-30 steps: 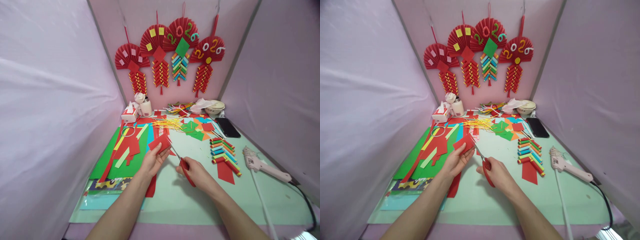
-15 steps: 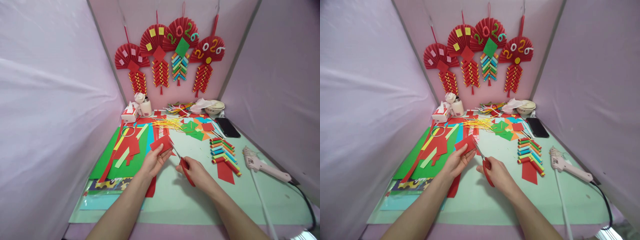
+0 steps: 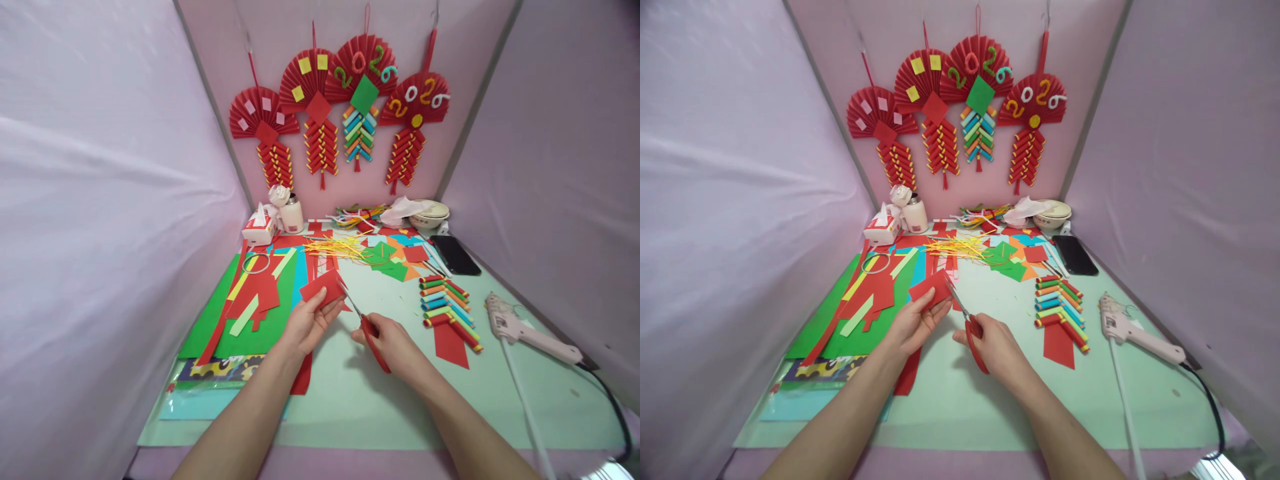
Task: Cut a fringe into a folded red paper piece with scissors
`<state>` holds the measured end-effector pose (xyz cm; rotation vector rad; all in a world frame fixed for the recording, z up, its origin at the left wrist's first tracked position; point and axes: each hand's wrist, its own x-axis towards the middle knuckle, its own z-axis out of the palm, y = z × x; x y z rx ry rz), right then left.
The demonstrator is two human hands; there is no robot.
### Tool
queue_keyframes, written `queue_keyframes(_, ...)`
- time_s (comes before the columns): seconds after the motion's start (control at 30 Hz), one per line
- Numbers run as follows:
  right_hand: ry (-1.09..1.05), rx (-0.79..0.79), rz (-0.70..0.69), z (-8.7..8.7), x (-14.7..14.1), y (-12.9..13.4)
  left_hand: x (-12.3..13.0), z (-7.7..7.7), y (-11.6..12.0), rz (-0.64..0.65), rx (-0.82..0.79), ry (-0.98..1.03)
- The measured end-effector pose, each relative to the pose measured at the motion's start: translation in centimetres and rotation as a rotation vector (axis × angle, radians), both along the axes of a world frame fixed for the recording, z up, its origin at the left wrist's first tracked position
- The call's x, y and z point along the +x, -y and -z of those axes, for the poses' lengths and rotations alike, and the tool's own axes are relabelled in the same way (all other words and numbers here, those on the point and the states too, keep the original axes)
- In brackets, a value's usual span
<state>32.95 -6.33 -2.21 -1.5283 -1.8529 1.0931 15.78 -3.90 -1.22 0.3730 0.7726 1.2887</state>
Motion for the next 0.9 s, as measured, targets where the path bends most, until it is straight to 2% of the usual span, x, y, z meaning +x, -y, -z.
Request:
queue_keyframes(0.4,0.068,0.031,0.017,0.12,0.13,-0.15,-0.11,0.06,0.01,0.008,0.002,-0.016)
queue_keyframes(0.73,0.039,0.027,-0.003,0.24,0.18,-0.02,-0.12,-0.02,0.16,0.01,0.019,-0.061)
queue_keyframes(0.9,0.017,-0.006,-0.009,-0.14,0.19,0.1,-0.01,-0.01,0.34,0.052,0.018,-0.068)
